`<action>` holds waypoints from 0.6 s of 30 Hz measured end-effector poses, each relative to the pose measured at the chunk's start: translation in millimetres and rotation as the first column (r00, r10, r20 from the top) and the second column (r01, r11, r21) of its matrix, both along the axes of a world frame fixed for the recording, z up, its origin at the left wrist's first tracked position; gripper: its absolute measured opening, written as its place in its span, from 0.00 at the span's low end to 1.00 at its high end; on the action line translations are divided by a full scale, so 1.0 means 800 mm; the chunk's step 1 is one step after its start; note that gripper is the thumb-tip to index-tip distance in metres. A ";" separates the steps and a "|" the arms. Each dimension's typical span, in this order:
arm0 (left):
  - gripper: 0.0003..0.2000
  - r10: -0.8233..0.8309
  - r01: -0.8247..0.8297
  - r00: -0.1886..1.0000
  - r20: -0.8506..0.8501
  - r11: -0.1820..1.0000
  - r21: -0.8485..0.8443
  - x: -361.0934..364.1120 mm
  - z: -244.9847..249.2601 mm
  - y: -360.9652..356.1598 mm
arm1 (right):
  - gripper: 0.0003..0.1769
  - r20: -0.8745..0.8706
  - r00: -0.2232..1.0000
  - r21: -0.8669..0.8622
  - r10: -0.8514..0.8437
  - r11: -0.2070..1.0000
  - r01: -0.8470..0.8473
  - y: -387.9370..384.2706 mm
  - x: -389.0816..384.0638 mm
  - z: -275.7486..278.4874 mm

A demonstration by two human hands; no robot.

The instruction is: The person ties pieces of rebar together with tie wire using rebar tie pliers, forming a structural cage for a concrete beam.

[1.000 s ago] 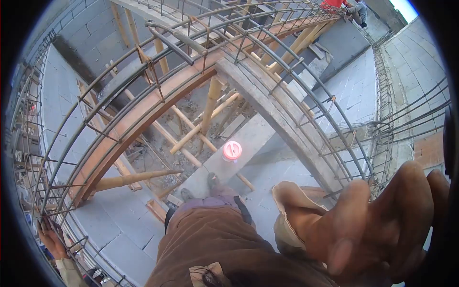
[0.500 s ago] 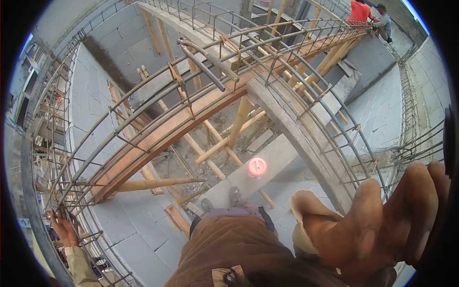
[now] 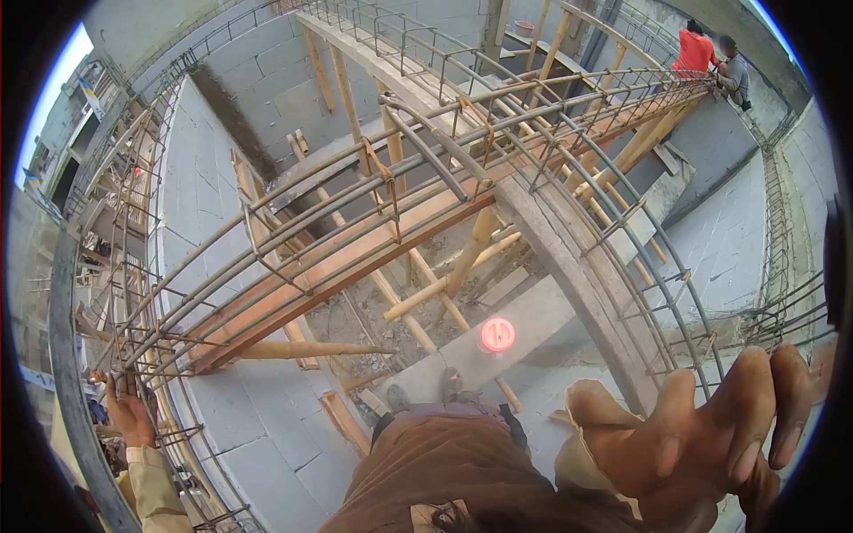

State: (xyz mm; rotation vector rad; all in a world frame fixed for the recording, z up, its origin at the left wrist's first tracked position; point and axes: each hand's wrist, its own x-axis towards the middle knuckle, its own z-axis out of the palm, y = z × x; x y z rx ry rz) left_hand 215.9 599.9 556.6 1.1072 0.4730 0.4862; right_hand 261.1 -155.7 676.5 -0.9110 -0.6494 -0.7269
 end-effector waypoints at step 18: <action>0.15 0.063 -0.090 0.980 -0.190 0.986 -0.139 0.018 0.028 -0.086 | 0.18 -0.936 -0.192 -0.086 -0.296 0.717 -0.692 -0.087 -0.061 -0.333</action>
